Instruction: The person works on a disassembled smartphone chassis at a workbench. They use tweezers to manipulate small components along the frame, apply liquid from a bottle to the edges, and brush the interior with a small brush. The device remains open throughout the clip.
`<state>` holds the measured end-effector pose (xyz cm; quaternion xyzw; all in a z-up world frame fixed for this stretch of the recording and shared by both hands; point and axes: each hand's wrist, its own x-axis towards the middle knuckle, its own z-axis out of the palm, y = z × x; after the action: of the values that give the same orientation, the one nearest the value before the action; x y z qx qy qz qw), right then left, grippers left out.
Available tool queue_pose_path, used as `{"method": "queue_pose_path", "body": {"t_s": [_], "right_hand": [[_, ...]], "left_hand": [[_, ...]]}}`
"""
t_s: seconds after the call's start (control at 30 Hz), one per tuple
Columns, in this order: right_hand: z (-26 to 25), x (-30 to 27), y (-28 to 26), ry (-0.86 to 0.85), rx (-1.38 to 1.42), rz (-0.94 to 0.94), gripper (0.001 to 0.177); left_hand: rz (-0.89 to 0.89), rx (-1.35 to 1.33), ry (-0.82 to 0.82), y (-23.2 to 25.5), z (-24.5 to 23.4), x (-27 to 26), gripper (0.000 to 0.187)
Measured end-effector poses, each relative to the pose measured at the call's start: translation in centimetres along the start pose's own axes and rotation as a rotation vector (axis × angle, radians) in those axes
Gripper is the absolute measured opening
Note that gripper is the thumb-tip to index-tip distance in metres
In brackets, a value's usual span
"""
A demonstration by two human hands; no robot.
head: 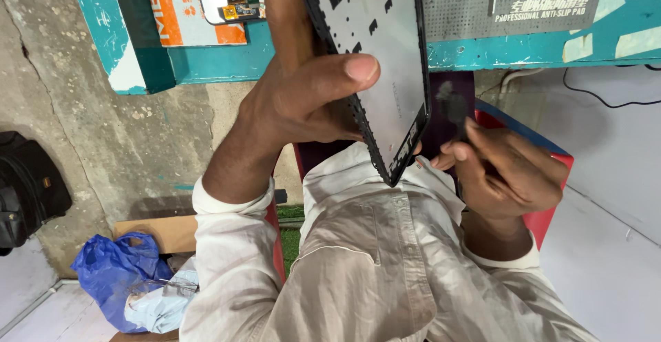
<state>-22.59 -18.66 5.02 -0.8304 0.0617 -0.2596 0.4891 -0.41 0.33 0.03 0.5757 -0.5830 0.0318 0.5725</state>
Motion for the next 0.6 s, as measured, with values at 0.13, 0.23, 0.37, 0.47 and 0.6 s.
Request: {"method": "queue_pose_path", "body": {"t_s": [0.13,0.23,0.37,0.47,0.6], "right_hand": [[-0.1,0.0,0.3,-0.033,-0.039,-0.03,0.016],[0.3,0.0,0.5,-0.005,-0.047,-0.008,0.015],[0.4,0.6,0.3,-0.021,-0.124,-0.05,0.015],[0.4,0.6,0.2,0.003,-0.169,-0.077,0.014],[0.5,0.4,0.3,0.056,-0.022,-0.048,0.01]], "left_hand": [[0.034,0.023,-0.011,-0.4,0.1,0.0,0.116],[0.055,0.058,-0.01,-0.5,0.3,-0.2,0.113],[0.102,0.109,-0.004,-0.8,0.4,0.1,0.11],[0.161,0.061,0.021,-1.1,0.7,0.5,0.114],[0.135,0.044,0.016,-0.9,0.5,0.6,0.113]]}}
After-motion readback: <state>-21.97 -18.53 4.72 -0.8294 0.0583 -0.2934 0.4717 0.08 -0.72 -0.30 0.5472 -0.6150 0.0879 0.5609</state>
